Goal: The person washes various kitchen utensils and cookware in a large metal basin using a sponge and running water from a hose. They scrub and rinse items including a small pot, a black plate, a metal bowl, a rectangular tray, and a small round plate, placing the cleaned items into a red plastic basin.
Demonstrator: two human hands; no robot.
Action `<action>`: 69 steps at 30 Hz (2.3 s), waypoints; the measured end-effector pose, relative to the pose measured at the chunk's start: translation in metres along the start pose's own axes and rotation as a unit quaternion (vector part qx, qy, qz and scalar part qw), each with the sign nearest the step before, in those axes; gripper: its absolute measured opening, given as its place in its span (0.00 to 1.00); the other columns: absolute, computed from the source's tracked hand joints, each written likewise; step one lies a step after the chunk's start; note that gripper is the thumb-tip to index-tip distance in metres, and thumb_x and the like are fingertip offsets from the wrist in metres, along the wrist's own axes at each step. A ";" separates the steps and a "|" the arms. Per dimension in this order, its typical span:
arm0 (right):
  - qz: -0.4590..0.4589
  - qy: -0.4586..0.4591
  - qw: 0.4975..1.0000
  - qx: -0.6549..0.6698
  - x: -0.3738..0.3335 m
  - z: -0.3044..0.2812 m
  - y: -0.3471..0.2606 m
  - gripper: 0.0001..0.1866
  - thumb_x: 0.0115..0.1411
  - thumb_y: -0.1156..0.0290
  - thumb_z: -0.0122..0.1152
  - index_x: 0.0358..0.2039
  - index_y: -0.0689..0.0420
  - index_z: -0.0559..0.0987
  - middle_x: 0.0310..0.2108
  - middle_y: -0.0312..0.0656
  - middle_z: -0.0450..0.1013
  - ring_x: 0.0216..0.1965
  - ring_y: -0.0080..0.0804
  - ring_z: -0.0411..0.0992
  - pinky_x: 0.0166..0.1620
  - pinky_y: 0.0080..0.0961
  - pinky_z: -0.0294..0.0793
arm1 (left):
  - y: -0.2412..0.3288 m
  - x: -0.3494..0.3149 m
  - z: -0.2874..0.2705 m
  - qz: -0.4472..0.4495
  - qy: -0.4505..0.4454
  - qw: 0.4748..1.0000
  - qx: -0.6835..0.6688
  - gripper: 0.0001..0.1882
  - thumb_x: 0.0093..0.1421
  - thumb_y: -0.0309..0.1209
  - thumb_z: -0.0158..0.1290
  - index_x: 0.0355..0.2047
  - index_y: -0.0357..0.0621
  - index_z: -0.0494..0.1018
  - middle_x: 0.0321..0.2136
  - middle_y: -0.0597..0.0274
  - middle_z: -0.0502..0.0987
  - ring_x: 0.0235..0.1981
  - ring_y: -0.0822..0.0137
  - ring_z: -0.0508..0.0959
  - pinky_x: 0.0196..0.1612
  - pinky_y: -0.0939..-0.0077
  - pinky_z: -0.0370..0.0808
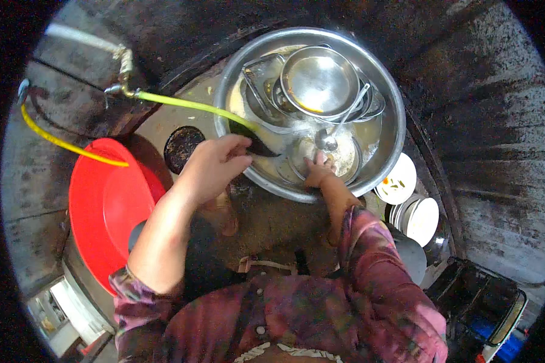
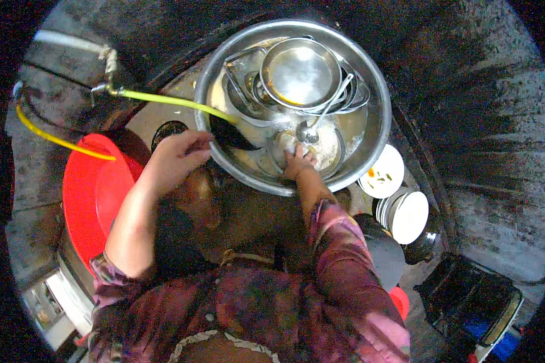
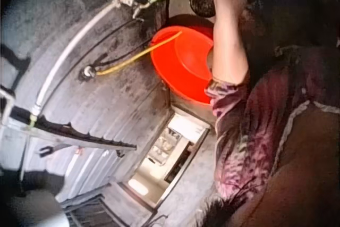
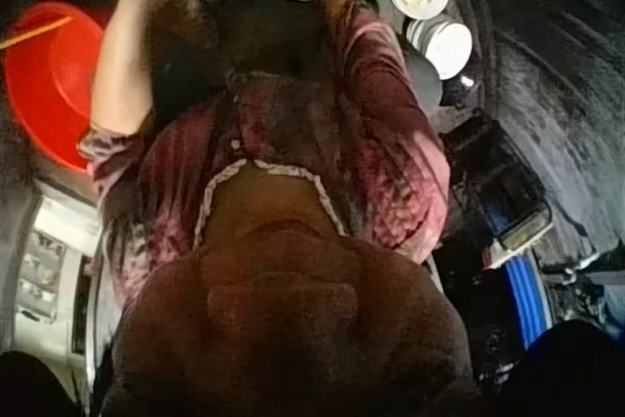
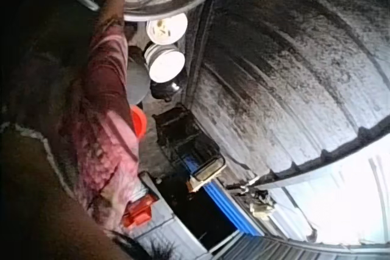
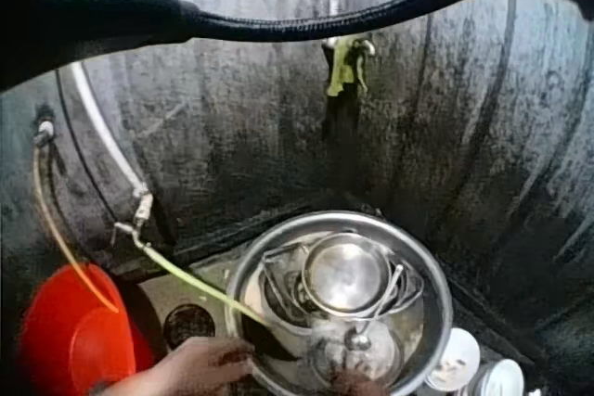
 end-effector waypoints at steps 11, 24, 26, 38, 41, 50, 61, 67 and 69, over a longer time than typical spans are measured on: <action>-0.202 0.113 0.973 0.000 0.032 -0.011 -0.026 0.15 0.39 0.60 0.57 0.25 0.58 0.77 0.29 0.51 0.71 0.33 0.47 0.70 0.40 0.36 0.69 | -0.009 0.023 0.018 -0.006 -0.008 0.999 0.043 0.18 0.48 0.33 0.52 0.38 0.35 0.69 0.26 0.49 0.74 0.30 0.59 0.75 0.34 0.72 0.70; -0.193 0.083 0.817 0.538 -0.072 -0.167 -0.034 0.08 0.45 0.78 0.53 0.29 0.60 0.74 0.24 0.35 0.71 0.26 0.23 0.67 0.32 0.20 0.66 | -0.057 0.030 0.038 -0.208 -0.052 0.946 -0.245 0.24 0.54 0.47 0.45 0.45 0.44 0.63 0.32 0.57 0.71 0.29 0.60 0.75 0.26 0.71 0.72; -0.237 0.112 0.844 0.469 -0.109 -0.192 -0.062 0.08 0.45 0.75 0.54 0.29 0.58 0.74 0.23 0.35 0.70 0.24 0.22 0.66 0.28 0.22 0.65 | -0.042 0.026 0.037 -0.226 -0.047 0.909 -0.346 0.31 0.53 0.52 0.45 0.50 0.44 0.57 0.37 0.53 0.69 0.31 0.56 0.75 0.28 0.69 0.73; -0.461 0.227 0.848 0.127 -0.179 -0.155 -0.153 0.14 0.48 0.67 0.52 0.34 0.60 0.73 0.38 0.50 0.67 0.44 0.44 0.64 0.47 0.33 0.62 | -0.057 0.029 0.046 -0.164 0.007 0.866 -0.472 0.17 0.50 0.26 0.43 0.42 0.36 0.61 0.35 0.50 0.69 0.29 0.57 0.74 0.23 0.62 0.75; -0.297 0.094 0.949 0.046 -0.151 -0.135 -0.099 0.16 0.50 0.68 0.49 0.41 0.55 0.72 0.48 0.42 0.62 0.52 0.41 0.56 0.51 0.37 0.57 | -0.039 0.020 0.042 -0.120 0.046 0.886 -0.446 0.16 0.47 0.21 0.42 0.39 0.33 0.63 0.27 0.52 0.71 0.22 0.59 0.74 0.17 0.67 0.75; -0.252 0.501 0.827 0.035 -0.134 -0.210 -0.052 0.15 0.41 0.82 0.51 0.33 0.58 0.72 0.42 0.49 0.66 0.44 0.48 0.63 0.46 0.33 0.64 | 0.002 0.003 0.061 -0.104 -0.030 0.906 -0.409 0.20 0.44 0.22 0.46 0.41 0.34 0.63 0.28 0.53 0.72 0.24 0.62 0.75 0.18 0.70 0.75; -0.154 0.504 0.809 0.261 -0.155 -0.250 -0.001 0.15 0.37 0.78 0.54 0.31 0.58 0.75 0.28 0.40 0.73 0.27 0.25 0.70 0.33 0.19 0.68 | -0.033 0.024 0.040 -0.098 0.096 0.951 -0.276 0.22 0.45 0.21 0.46 0.44 0.36 0.60 0.29 0.55 0.72 0.26 0.64 0.73 0.29 0.73 0.71; -0.063 0.457 0.806 0.371 -0.154 -0.245 0.056 0.15 0.37 0.76 0.56 0.30 0.55 0.76 0.26 0.41 0.74 0.26 0.29 0.72 0.33 0.23 0.70 | -0.058 0.025 0.026 -0.181 0.126 0.948 -0.228 0.28 0.44 0.21 0.47 0.48 0.43 0.55 0.31 0.52 0.71 0.31 0.61 0.75 0.24 0.69 0.73; -0.046 0.445 0.799 0.402 -0.166 -0.248 0.062 0.14 0.37 0.77 0.56 0.29 0.54 0.77 0.24 0.39 0.74 0.23 0.27 0.71 0.30 0.24 0.70 | -0.082 0.031 0.034 -0.204 0.123 0.948 -0.210 0.28 0.44 0.22 0.47 0.48 0.43 0.56 0.32 0.49 0.72 0.34 0.59 0.75 0.31 0.67 0.73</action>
Point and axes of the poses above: each hand's wrist, its own x-axis towards the middle knuckle, its own z-axis out of the palm, y = z × x, the point moved 7 cm from there along x, towards the middle knuckle
